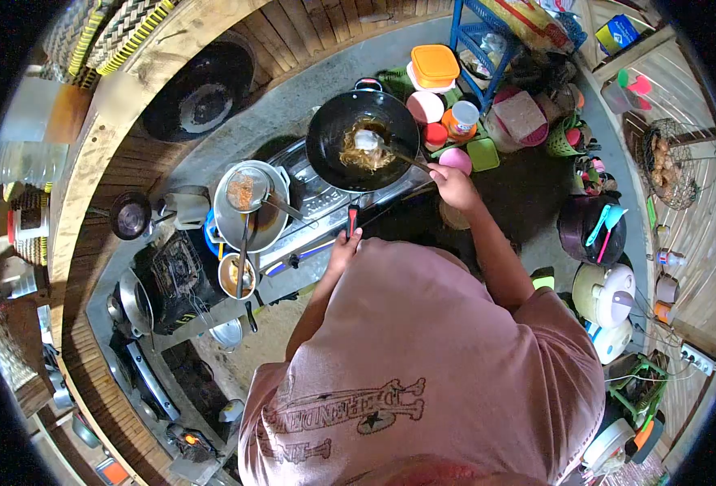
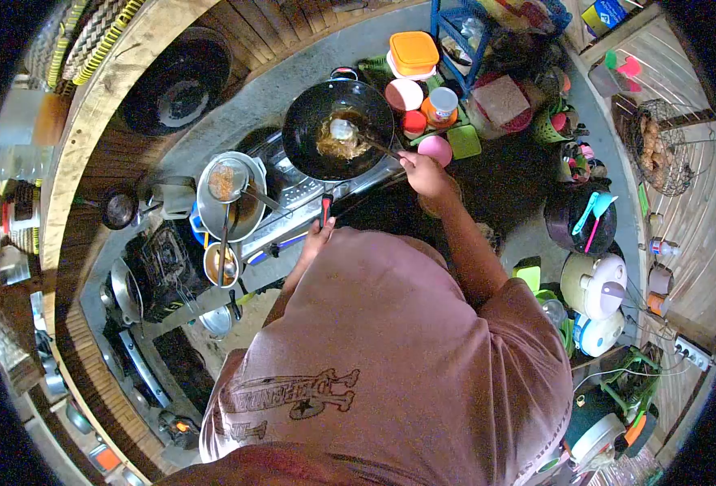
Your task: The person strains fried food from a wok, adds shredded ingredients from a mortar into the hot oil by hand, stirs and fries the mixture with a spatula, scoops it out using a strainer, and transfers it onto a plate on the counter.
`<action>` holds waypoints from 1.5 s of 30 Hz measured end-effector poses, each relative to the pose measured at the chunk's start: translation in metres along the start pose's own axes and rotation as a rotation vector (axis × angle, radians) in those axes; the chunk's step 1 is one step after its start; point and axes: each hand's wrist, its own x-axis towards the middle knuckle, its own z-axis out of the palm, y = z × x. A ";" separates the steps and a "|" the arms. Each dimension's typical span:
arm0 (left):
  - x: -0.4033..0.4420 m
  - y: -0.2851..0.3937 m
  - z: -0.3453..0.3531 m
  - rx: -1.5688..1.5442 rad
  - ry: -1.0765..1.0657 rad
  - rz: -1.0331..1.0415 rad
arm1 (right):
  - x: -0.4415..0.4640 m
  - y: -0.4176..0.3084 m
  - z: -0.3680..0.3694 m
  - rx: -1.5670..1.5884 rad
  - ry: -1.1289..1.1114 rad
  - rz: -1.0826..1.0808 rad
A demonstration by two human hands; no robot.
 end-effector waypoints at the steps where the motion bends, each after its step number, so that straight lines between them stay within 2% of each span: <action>1: -0.001 0.001 0.000 0.017 -0.005 0.011 | 0.000 -0.008 -0.005 0.075 -0.019 -0.005; 5: -0.006 0.008 0.003 0.092 0.022 0.039 | 0.004 -0.050 -0.033 -0.110 0.021 0.058; 6: -0.002 0.002 0.004 0.091 0.023 0.039 | 0.006 -0.060 -0.038 -0.230 -0.033 0.149; 7: 0.002 -0.003 0.005 0.016 0.018 0.027 | 0.007 -0.065 -0.040 -0.350 -0.088 0.238; 8: 0.007 -0.008 0.004 -0.060 0.014 0.018 | 0.008 -0.058 -0.036 -0.350 -0.089 0.234; 10: 0.006 -0.006 0.000 0.032 0.017 0.044 | 0.008 -0.029 -0.016 -0.271 0.001 0.128; 11: 0.004 -0.002 0.000 0.126 0.015 0.069 | 0.008 -0.015 -0.008 -0.271 -0.001 0.127; 12: 0.006 -0.004 -0.001 0.126 0.016 0.069 | 0.008 -0.002 0.000 -0.140 -0.047 0.110; 13: 0.007 -0.004 -0.001 0.115 0.000 0.076 | 0.009 -0.002 0.001 -0.009 -0.094 0.093; 14: 0.008 -0.006 -0.002 0.102 -0.016 0.083 | 0.008 -0.002 0.002 -0.009 -0.096 0.091; 16: 0.006 -0.001 -0.002 0.102 -0.016 0.055 | 0.005 -0.007 -0.002 0.033 0.009 -0.038; 20: 0.002 0.000 -0.001 0.107 -0.025 0.056 | 0.004 -0.037 -0.025 -0.116 0.077 -0.011; 22: 0.005 -0.004 -0.002 0.110 -0.024 0.075 | 0.005 -0.045 -0.031 -0.284 -0.029 0.160; 23: 0.006 -0.006 -0.003 0.114 -0.022 0.093 | 0.005 -0.039 -0.026 -0.285 -0.029 0.158; 26: 0.009 -0.007 -0.005 0.135 -0.033 0.085 | 0.003 -0.001 0.003 -0.187 -0.013 0.144; 27: 0.008 -0.008 -0.005 0.134 -0.032 0.084 | 0.004 0.011 0.009 -0.058 -0.061 0.123; 28: 0.006 -0.004 -0.003 0.126 -0.025 0.077 | 0.004 0.009 0.009 0.071 -0.109 0.102; 32: -0.005 0.011 0.001 0.102 -0.006 0.023 | -0.002 -0.006 -0.002 0.113 -0.078 0.087; 35: 0.002 0.003 -0.001 0.109 -0.010 0.021 | -0.005 -0.032 -0.022 -0.068 0.047 -0.008; 37: 0.000 0.003 0.002 0.048 -0.009 0.033 | -0.006 -0.054 -0.033 -0.336 -0.075 0.218; 38: -0.003 0.005 0.004 -0.013 -0.009 0.042 | -0.006 -0.048 -0.029 -0.338 -0.075 0.217; 40: 0.004 -0.004 -0.001 0.001 -0.038 0.054 | -0.009 -0.023 -0.015 -0.154 -0.098 0.124; 41: 0.005 -0.004 -0.003 0.018 -0.066 0.067 | -0.009 -0.018 -0.010 -0.157 -0.101 0.122; 43: 0.002 -0.002 -0.001 -0.029 -0.060 0.047 | -0.007 -0.014 -0.009 0.123 -0.115 0.059; 45: 0.002 0.001 0.001 -0.091 -0.050 0.032 | -0.004 -0.017 -0.017 0.117 -0.104 0.066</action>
